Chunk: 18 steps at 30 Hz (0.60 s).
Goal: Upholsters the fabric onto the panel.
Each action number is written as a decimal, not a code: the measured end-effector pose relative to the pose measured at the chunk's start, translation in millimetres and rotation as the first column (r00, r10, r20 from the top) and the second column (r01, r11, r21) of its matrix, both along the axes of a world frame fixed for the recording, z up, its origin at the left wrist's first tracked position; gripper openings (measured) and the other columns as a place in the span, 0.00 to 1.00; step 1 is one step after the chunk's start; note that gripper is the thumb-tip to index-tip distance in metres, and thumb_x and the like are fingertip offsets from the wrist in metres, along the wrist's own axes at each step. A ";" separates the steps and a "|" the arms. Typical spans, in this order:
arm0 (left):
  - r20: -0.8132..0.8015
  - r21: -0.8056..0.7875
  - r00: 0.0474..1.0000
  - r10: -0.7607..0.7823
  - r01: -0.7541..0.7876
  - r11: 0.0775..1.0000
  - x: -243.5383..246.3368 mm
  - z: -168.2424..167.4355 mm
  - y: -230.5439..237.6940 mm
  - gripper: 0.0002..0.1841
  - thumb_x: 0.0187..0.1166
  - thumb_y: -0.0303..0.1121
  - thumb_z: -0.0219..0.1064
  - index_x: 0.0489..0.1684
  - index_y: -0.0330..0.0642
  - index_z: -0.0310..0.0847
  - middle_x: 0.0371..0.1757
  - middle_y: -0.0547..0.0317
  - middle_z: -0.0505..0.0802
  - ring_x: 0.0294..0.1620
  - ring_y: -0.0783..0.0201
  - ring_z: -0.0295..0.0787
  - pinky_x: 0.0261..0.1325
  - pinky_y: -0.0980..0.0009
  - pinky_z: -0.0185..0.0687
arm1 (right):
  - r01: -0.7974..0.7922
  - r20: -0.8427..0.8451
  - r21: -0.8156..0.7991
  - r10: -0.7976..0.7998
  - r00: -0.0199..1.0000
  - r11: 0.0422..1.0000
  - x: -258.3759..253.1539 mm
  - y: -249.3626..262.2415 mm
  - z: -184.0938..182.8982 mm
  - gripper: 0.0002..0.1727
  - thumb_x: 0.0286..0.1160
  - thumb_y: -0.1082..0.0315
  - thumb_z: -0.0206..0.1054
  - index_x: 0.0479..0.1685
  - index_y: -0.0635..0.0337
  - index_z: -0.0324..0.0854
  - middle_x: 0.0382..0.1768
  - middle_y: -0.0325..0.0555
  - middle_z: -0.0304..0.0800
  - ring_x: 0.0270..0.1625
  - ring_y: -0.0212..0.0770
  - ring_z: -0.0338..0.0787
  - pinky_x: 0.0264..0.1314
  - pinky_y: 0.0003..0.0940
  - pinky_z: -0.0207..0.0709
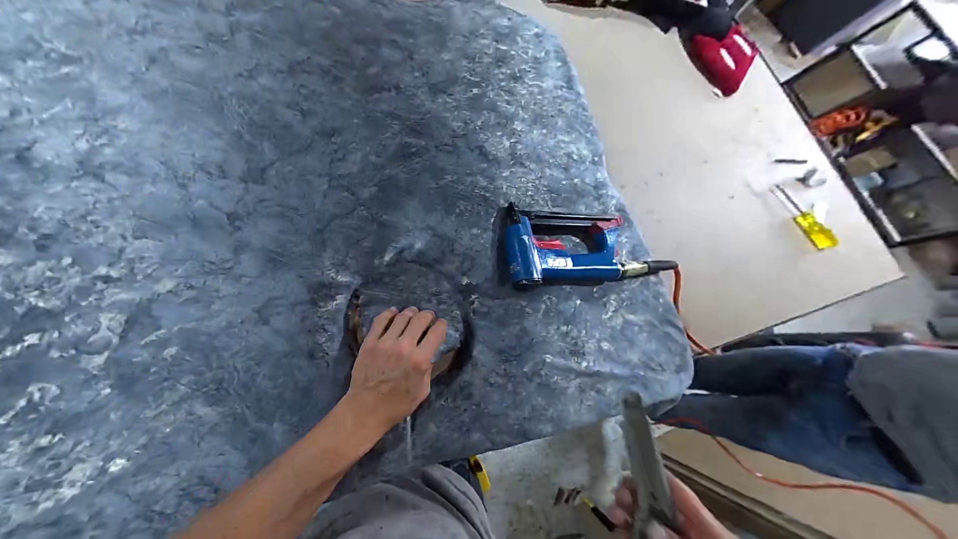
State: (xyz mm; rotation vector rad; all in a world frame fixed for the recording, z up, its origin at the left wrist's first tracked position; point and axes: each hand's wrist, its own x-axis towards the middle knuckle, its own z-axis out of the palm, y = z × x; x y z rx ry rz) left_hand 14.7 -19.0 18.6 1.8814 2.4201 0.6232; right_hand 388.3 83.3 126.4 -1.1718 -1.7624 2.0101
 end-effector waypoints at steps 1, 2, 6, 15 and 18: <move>0.004 -0.001 1.000 -0.016 0.016 1.000 3.9 -1.5 5.0 0.23 0.64 0.35 0.76 0.63 0.52 0.88 0.66 0.57 0.92 0.71 0.54 0.86 0.77 0.46 0.75 | -0.111 0.009 0.070 0.111 0.994 0.991 -26.4 19.2 5.1 0.32 0.87 0.56 0.63 0.87 0.55 0.59 0.62 0.43 0.89 0.56 0.46 0.93 0.59 0.50 0.90; 0.008 0.000 1.000 -0.027 0.027 1.000 6.0 -3.2 9.2 0.22 0.65 0.34 0.76 0.61 0.52 0.89 0.65 0.58 0.92 0.71 0.54 0.86 0.77 0.46 0.76 | -0.185 0.022 0.143 0.184 0.983 0.972 -50.3 35.2 7.3 0.32 0.88 0.53 0.62 0.86 0.57 0.62 0.60 0.45 0.91 0.51 0.45 0.95 0.53 0.47 0.93; 0.021 0.051 0.998 -0.062 0.061 0.997 3.4 -9.0 13.3 0.20 0.67 0.30 0.72 0.59 0.54 0.90 0.63 0.59 0.93 0.72 0.55 0.86 0.79 0.46 0.74 | -0.178 0.124 0.422 0.138 0.983 0.889 -120.5 83.5 1.7 0.22 0.82 0.43 0.65 0.49 0.55 0.80 0.26 0.34 0.87 0.18 0.28 0.82 0.16 0.26 0.78; 0.070 0.063 0.983 -0.170 0.165 0.984 -14.8 -11.1 21.9 0.11 0.76 0.34 0.66 0.47 0.59 0.94 0.55 0.67 0.96 0.68 0.61 0.88 0.71 0.56 0.81 | -0.228 -0.024 0.424 0.263 0.965 0.876 -141.7 143.1 -0.6 0.28 0.88 0.38 0.53 0.71 0.44 0.84 0.30 0.34 0.86 0.26 0.28 0.82 0.28 0.21 0.78; 0.099 0.069 0.968 -0.228 0.222 0.973 -24.9 -8.6 24.1 0.11 0.73 0.33 0.67 0.45 0.57 0.95 0.52 0.67 0.96 0.65 0.62 0.90 0.67 0.56 0.84 | -0.171 -0.019 0.263 0.183 0.983 0.950 -131.0 108.7 3.1 0.23 0.92 0.47 0.51 0.61 0.54 0.81 0.42 0.43 0.95 0.36 0.39 0.94 0.39 0.35 0.91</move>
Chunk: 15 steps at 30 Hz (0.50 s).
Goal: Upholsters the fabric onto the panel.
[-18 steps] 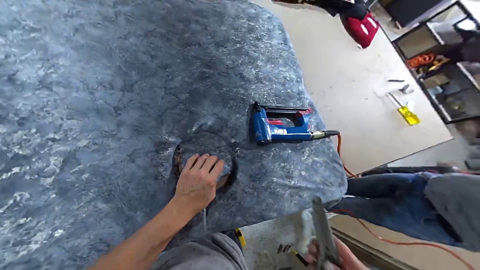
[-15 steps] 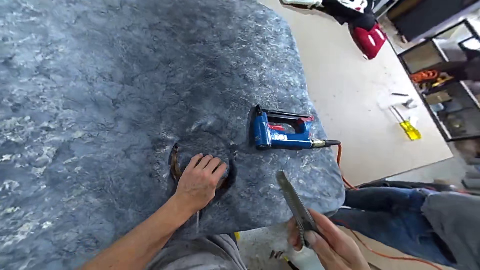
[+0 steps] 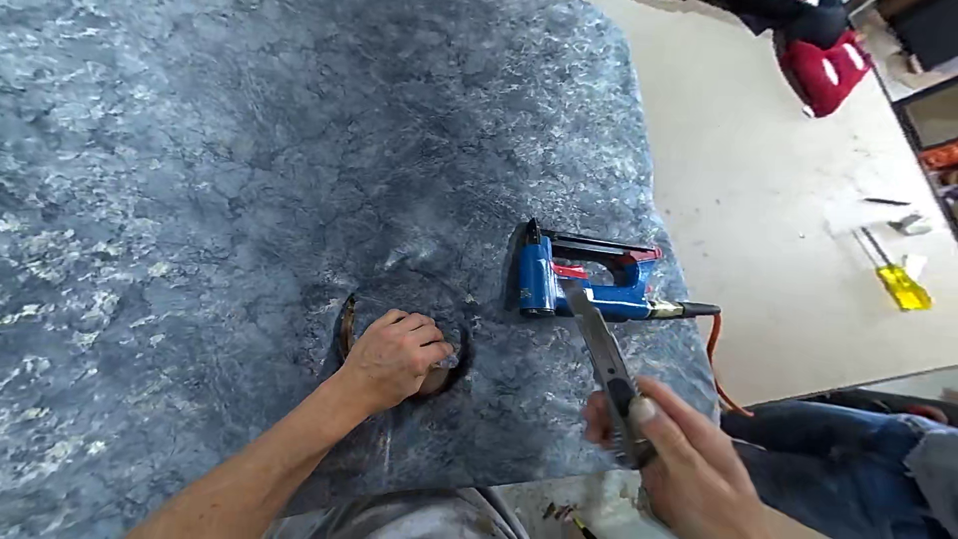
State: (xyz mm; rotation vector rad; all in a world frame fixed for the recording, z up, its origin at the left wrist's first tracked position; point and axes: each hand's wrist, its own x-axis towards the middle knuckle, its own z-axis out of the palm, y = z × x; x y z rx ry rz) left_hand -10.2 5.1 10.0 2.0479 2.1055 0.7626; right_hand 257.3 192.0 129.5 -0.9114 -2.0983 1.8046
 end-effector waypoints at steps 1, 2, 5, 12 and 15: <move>-0.007 -0.002 1.000 -0.029 0.029 1.000 -1.7 -0.3 0.0 0.10 0.73 0.32 0.67 0.44 0.55 0.94 0.56 0.66 0.95 0.68 0.61 0.88 0.68 0.55 0.83 | 0.041 0.046 -0.050 -0.039 0.998 0.998 -0.3 -16.6 0.9 0.20 0.92 0.55 0.47 0.62 0.60 0.76 0.46 0.45 0.96 0.36 0.41 0.95 0.36 0.39 0.92; -0.018 -0.002 0.998 -0.059 0.059 0.998 -2.8 -1.1 0.2 0.09 0.73 0.31 0.68 0.42 0.52 0.93 0.63 0.64 0.94 0.73 0.60 0.85 0.72 0.53 0.81 | 0.097 0.109 -0.070 -0.089 0.990 0.993 -4.5 -35.0 1.6 0.19 0.89 0.60 0.44 0.63 0.64 0.71 0.43 0.44 0.95 0.32 0.41 0.95 0.32 0.40 0.92; -0.027 -0.067 0.989 -0.145 0.143 0.987 -3.5 -1.5 0.0 0.09 0.68 0.29 0.69 0.43 0.48 0.90 0.79 0.62 0.85 0.87 0.58 0.71 0.87 0.49 0.67 | 0.161 0.295 0.094 -0.181 0.938 0.983 -25.8 -80.9 -5.3 0.26 0.88 0.60 0.50 0.77 0.68 0.71 0.24 0.38 0.85 0.19 0.36 0.84 0.18 0.38 0.84; 0.003 -0.284 1.000 0.025 -0.023 0.959 -21.1 8.7 -8.8 0.38 0.53 0.52 0.81 0.71 0.50 0.84 0.88 0.58 0.74 0.92 0.56 0.61 0.90 0.51 0.59 | -0.203 0.465 0.761 -0.299 0.833 0.616 -81.1 -98.8 -45.1 0.23 0.85 0.52 0.54 0.61 0.58 0.86 0.25 0.39 0.90 0.21 0.38 0.86 0.22 0.42 0.81; 0.037 -0.297 0.998 0.048 -0.035 0.954 -30.1 7.0 -6.6 0.47 0.48 0.55 0.82 0.79 0.50 0.78 0.91 0.60 0.70 0.95 0.57 0.55 0.94 0.51 0.50 | -0.313 0.483 0.790 -0.220 0.848 0.527 -95.8 -85.5 -48.9 0.27 0.87 0.57 0.52 0.79 0.57 0.79 0.32 0.45 0.92 0.21 0.40 0.86 0.21 0.42 0.81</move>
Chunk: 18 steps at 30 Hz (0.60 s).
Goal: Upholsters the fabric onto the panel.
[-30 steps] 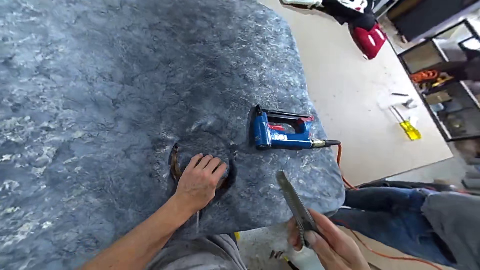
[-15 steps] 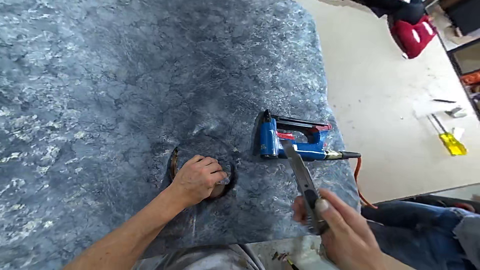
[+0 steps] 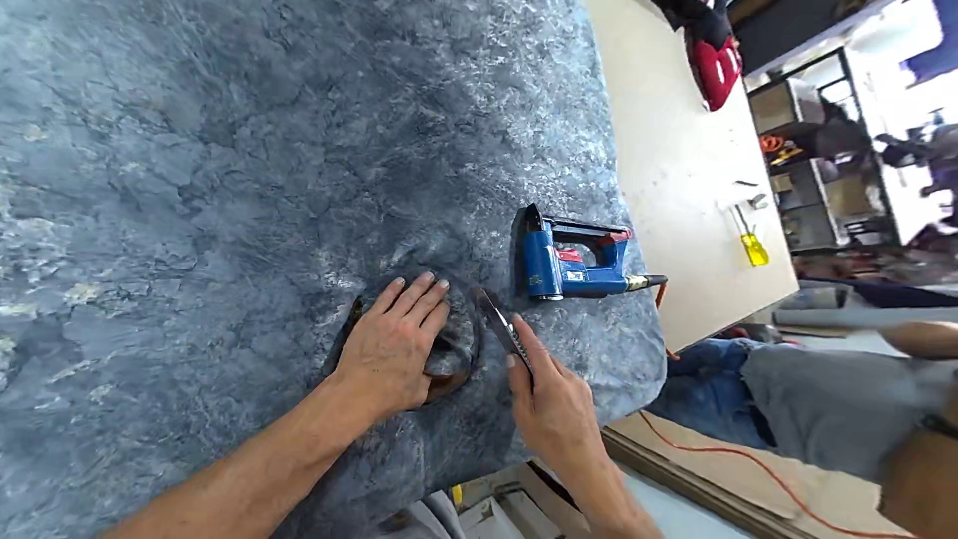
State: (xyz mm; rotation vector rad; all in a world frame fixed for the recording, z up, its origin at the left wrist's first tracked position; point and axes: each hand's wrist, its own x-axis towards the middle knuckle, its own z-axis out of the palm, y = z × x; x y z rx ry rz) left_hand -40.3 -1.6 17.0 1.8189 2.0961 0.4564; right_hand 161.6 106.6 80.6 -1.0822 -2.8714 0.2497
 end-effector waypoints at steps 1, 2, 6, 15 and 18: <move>0.004 -0.014 1.000 -0.008 0.008 1.000 -0.9 -0.5 0.3 0.49 0.48 0.56 0.81 0.81 0.50 0.76 0.92 0.61 0.68 0.95 0.58 0.54 0.94 0.51 0.47 | -0.053 0.017 0.012 0.052 0.998 0.999 -2.6 5.5 -0.5 0.28 0.86 0.58 0.52 0.83 0.55 0.76 0.32 0.45 0.91 0.19 0.39 0.84 0.19 0.41 0.80; 0.011 -0.031 1.000 -0.014 0.015 0.999 -1.1 -0.1 0.5 0.50 0.48 0.56 0.81 0.83 0.50 0.74 0.92 0.61 0.68 0.95 0.59 0.53 0.95 0.51 0.45 | -0.103 0.042 0.022 0.102 0.994 0.994 -4.9 11.2 -0.4 0.28 0.85 0.61 0.53 0.85 0.52 0.74 0.32 0.44 0.90 0.18 0.39 0.82 0.17 0.41 0.78; 0.038 -0.063 0.999 -0.021 0.024 0.998 -3.2 0.1 3.1 0.54 0.50 0.59 0.78 0.88 0.50 0.67 0.94 0.64 0.64 0.96 0.60 0.50 0.96 0.51 0.41 | -0.225 0.150 0.038 0.217 0.964 0.974 -9.9 27.5 0.8 0.30 0.82 0.64 0.52 0.86 0.43 0.73 0.32 0.45 0.87 0.16 0.39 0.80 0.14 0.40 0.75; 0.055 -0.082 0.998 -0.010 0.015 0.997 -3.2 0.9 5.9 0.56 0.48 0.61 0.78 0.89 0.51 0.66 0.94 0.64 0.64 0.96 0.59 0.49 0.96 0.50 0.40 | -0.249 0.173 0.066 0.234 0.957 0.966 -7.9 29.9 -5.4 0.31 0.81 0.65 0.51 0.85 0.44 0.74 0.29 0.45 0.84 0.15 0.40 0.78 0.13 0.39 0.72; 0.076 -0.112 0.997 -0.018 0.027 0.993 -4.1 5.2 4.7 0.58 0.47 0.65 0.76 0.90 0.50 0.65 0.95 0.63 0.62 0.97 0.58 0.46 0.96 0.48 0.36 | -0.252 0.194 0.071 0.235 0.952 0.965 -9.5 27.3 -4.3 0.31 0.81 0.66 0.51 0.85 0.44 0.74 0.27 0.45 0.83 0.15 0.41 0.78 0.13 0.39 0.71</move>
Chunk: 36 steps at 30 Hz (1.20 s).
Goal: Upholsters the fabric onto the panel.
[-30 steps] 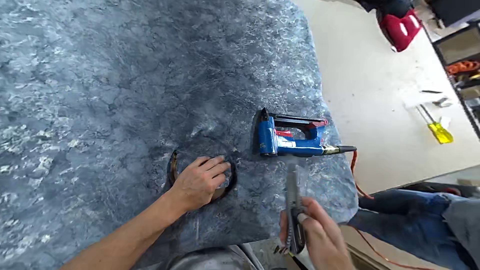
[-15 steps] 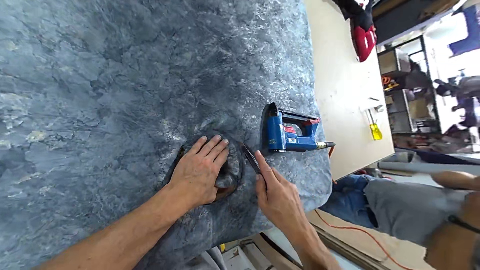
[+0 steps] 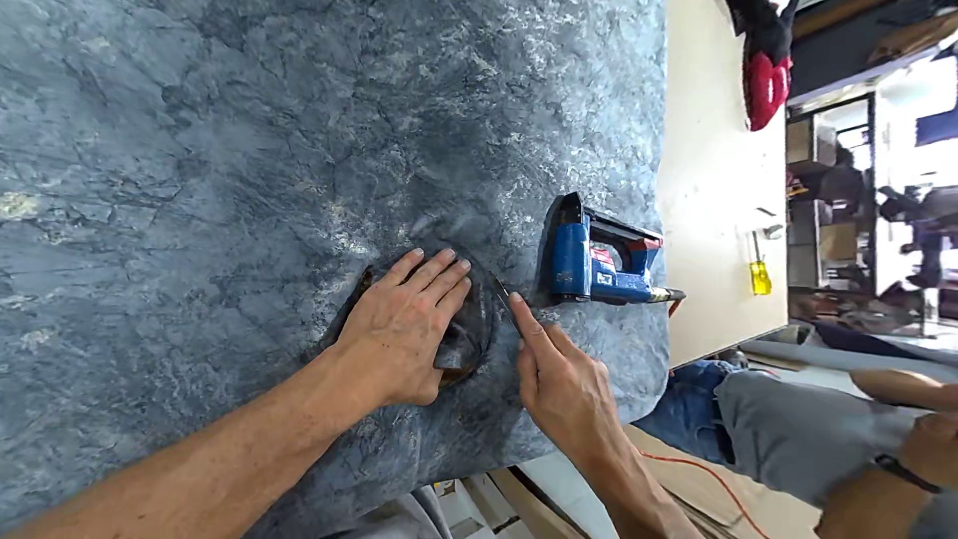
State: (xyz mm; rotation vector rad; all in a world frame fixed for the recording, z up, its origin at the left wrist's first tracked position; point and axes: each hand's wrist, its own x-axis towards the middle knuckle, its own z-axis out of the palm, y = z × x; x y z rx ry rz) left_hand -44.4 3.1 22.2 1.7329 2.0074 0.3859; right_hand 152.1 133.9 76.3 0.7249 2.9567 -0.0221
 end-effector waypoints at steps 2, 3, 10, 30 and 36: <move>0.043 -0.026 0.999 -0.029 0.030 0.999 -2.6 4.3 -2.7 0.56 0.59 0.71 0.65 0.92 0.47 0.61 0.96 0.62 0.58 0.98 0.58 0.41 0.97 0.47 0.30 | -0.001 0.026 0.002 0.001 1.000 1.000 -2.6 -0.9 2.6 0.31 0.80 0.65 0.52 0.86 0.43 0.74 0.28 0.45 0.83 0.15 0.41 0.79 0.13 0.39 0.72; 0.081 0.001 0.996 -0.025 0.025 1.000 -4.6 4.5 -3.7 0.53 0.65 0.73 0.57 0.91 0.47 0.63 0.96 0.62 0.60 0.98 0.58 0.42 0.97 0.46 0.30 | -0.002 0.042 0.000 0.002 0.999 1.000 -4.5 -0.5 4.5 0.31 0.80 0.65 0.52 0.86 0.43 0.74 0.28 0.45 0.83 0.15 0.41 0.79 0.14 0.40 0.72; -0.009 0.238 0.995 0.096 -0.092 0.967 -5.4 -10.3 21.2 0.26 0.82 0.37 0.52 0.79 0.46 0.80 0.92 0.68 0.68 0.97 0.58 0.49 0.97 0.45 0.35 | 0.006 0.200 0.003 -0.007 0.980 1.000 -22.6 -5.2 16.9 0.36 0.77 0.67 0.54 0.90 0.40 0.67 0.30 0.48 0.84 0.14 0.43 0.79 0.14 0.41 0.75; -0.027 0.032 0.990 0.140 -0.139 0.990 -7.3 -3.1 23.8 0.28 0.79 0.44 0.59 0.82 0.59 0.77 0.95 0.82 0.59 0.98 0.59 0.38 0.95 0.46 0.36 | 0.123 0.505 0.050 -0.131 0.853 0.991 -38.2 -18.8 32.1 0.41 0.78 0.67 0.59 0.96 0.36 0.54 0.34 0.54 0.83 0.18 0.46 0.84 0.22 0.42 0.79; -0.018 0.012 0.990 0.142 -0.141 0.990 -9.2 -0.8 24.4 0.28 0.79 0.45 0.59 0.82 0.60 0.77 0.95 0.84 0.59 0.98 0.59 0.37 0.95 0.47 0.37 | 0.142 0.523 0.084 -0.165 0.836 0.986 -40.3 -29.1 32.0 0.40 0.79 0.66 0.58 0.96 0.37 0.54 0.33 0.53 0.84 0.19 0.46 0.84 0.22 0.40 0.79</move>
